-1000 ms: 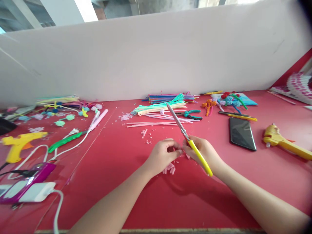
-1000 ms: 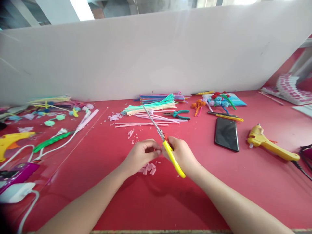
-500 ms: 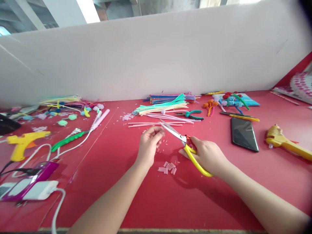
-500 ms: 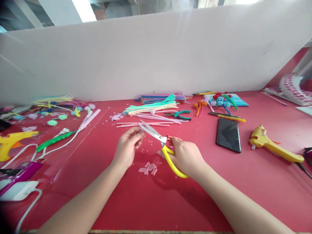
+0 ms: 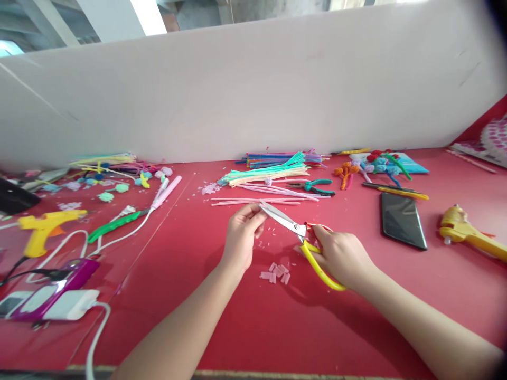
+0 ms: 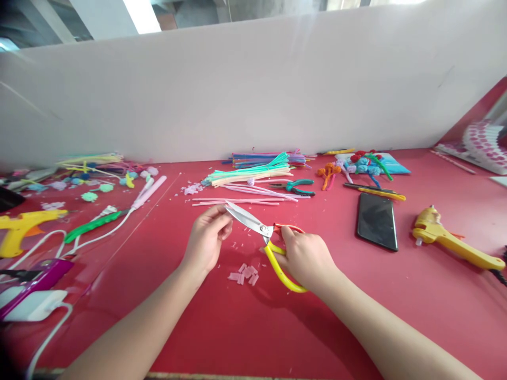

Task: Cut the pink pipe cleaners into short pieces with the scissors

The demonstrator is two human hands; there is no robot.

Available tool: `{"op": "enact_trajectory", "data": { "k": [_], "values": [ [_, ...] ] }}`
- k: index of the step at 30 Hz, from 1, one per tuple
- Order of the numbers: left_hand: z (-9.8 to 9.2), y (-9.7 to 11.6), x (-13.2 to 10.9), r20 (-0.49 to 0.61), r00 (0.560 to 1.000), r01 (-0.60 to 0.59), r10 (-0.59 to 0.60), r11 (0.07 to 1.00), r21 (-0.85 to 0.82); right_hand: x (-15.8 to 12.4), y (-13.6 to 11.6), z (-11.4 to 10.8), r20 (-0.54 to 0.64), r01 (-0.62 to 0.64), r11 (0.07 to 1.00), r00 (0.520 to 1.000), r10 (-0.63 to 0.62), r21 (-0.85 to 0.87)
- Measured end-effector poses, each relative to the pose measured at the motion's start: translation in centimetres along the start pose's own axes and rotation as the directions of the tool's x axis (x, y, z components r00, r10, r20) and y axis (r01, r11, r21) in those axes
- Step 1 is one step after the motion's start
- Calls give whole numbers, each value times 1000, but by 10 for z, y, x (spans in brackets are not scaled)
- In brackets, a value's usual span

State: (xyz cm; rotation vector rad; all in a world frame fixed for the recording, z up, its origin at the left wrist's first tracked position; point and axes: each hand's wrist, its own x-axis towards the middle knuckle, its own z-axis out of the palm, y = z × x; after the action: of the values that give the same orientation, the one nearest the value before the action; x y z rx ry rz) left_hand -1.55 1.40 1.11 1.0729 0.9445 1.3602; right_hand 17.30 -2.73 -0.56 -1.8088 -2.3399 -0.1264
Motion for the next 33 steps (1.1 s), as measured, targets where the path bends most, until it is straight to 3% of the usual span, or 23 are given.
{"op": "enact_trajectory", "data": {
  "k": [20, 29, 33],
  "values": [
    [-1, 2, 0, 12, 1000, -19, 19, 1000, 1, -1, 1, 4, -50, -9, 999, 999, 7, -35],
    [0, 1, -1, -15, 1000, 1, -1, 999, 37, 4, -2, -5, 37, -165, 986, 986, 165, 18],
    [-1, -1, -1, 21, 999, 33, -35, 997, 75, 8, -2, -10, 64, -221, 975, 973, 222, -16]
  ]
}}
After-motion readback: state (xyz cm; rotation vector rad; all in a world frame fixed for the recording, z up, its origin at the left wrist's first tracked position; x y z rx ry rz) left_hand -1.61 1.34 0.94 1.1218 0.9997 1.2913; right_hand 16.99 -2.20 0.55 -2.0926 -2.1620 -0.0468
